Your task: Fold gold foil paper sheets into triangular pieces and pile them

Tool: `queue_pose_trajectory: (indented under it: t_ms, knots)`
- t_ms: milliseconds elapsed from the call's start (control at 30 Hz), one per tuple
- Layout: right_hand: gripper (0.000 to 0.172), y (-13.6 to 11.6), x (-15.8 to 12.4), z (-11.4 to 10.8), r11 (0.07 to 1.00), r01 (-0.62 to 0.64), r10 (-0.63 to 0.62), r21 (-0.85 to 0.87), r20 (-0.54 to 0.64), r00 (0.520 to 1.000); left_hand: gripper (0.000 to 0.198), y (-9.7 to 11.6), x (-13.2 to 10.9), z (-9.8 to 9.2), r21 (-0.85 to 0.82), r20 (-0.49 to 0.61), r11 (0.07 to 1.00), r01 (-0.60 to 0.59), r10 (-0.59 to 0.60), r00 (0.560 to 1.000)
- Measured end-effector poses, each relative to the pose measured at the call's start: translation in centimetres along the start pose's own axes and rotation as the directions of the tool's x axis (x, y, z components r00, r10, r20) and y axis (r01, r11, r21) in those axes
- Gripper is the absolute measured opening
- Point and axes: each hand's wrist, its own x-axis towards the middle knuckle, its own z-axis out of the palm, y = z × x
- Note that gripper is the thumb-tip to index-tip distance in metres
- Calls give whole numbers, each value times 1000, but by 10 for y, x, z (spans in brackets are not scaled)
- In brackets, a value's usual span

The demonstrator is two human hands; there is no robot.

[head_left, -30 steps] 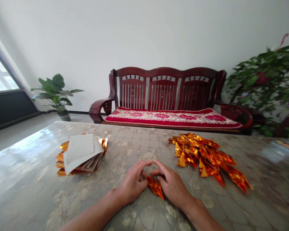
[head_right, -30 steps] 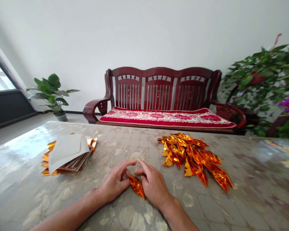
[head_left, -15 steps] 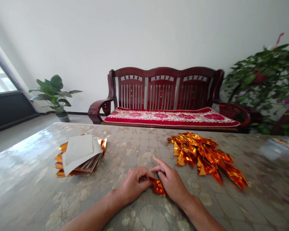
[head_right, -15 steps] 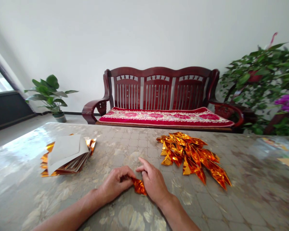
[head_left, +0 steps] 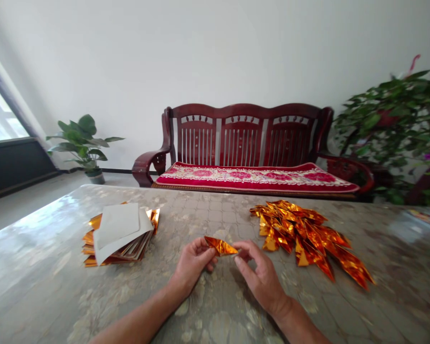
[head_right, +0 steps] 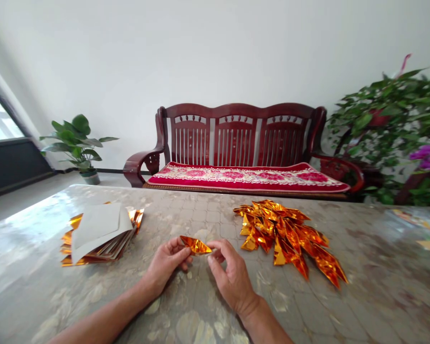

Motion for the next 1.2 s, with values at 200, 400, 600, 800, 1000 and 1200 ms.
queue_pose_trajectory:
  t_ms: [200,400,600,800,1000,1200]
  knots:
    - [24,3,1,4,997,-82,82,9,-58,995,42,2,-2,4,-7,-12,1000,-5,5,1000]
    - [26,3,2,5,995,-99,101,32,-79,992,41,1,-5,7,-16,-32,1000,-4,3,999]
    - [28,4,2,8,989,-131,137,65,-98,986,41,1,-7,9,-12,-3,1000,20,-20,1000]
    - [28,3,2,10,986,-119,135,118,-134,982,44,1,-8,10,-6,10,999,38,-38,999]
    - [30,4,1,10,993,-100,110,67,-178,978,36,-7,-7,8,59,54,998,9,-12,998]
    - [33,5,1,8,994,-106,107,13,-189,976,31,-9,-13,2,409,84,890,-204,185,979]
